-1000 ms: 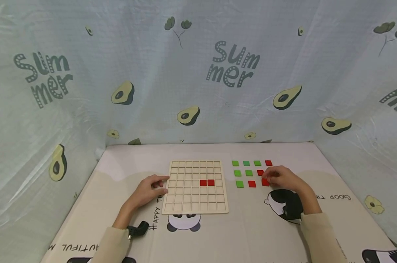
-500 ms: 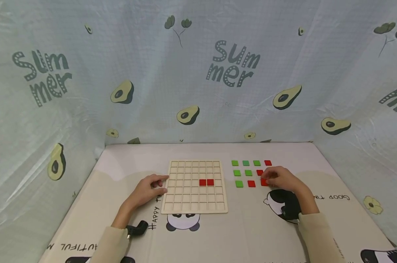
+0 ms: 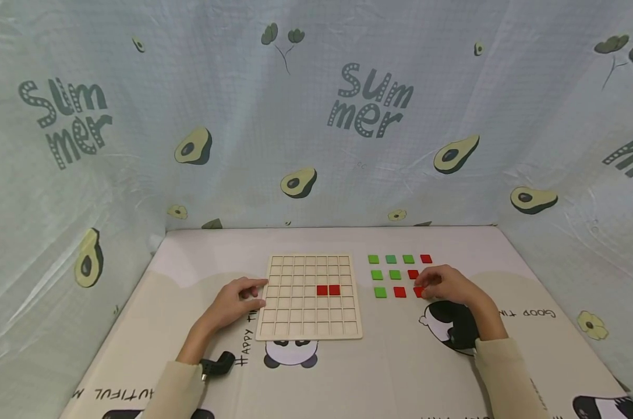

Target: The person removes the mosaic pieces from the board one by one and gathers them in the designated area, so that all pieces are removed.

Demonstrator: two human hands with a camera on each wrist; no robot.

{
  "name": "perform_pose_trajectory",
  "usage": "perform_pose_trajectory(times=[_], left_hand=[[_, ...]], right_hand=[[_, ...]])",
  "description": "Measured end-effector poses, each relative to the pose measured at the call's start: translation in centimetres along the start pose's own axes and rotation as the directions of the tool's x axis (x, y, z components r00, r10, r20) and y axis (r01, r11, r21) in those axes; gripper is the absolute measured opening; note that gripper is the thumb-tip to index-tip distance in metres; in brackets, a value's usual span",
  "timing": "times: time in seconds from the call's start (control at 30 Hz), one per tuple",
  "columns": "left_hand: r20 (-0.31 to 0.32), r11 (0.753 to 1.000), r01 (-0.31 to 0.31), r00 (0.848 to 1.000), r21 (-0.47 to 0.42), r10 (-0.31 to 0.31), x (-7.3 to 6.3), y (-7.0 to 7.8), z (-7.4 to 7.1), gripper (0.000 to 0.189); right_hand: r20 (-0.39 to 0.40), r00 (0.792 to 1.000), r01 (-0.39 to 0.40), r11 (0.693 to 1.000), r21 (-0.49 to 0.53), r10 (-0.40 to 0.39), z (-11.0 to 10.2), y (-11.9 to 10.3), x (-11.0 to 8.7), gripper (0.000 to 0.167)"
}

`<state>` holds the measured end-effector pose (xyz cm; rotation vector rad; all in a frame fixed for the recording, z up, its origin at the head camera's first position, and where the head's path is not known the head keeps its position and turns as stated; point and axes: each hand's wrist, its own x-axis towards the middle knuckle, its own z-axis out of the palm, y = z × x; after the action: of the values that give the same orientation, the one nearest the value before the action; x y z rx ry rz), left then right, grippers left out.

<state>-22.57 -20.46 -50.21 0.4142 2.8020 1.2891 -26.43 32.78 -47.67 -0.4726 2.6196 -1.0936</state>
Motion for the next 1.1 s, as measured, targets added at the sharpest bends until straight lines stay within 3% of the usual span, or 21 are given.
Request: perform_pose_trajectory(times=[0.2,1.1], left_hand=[[0.0,1.0,-0.003,1.0,-0.003,0.003,-0.05,-0.1,-0.01,0.049],[0.004,1.0,-0.022,1.0,-0.013,0.023,0.01,-0.09,-0.11,0.05]], right_hand=[[0.029,0.999,0.035,0.999,0.0,-0.035,0.01,0.02,-0.14,0.022],[0.015,1.0,0.023,1.0,-0.009,-0.023,0.02,0.05,-0.05,0.023]])
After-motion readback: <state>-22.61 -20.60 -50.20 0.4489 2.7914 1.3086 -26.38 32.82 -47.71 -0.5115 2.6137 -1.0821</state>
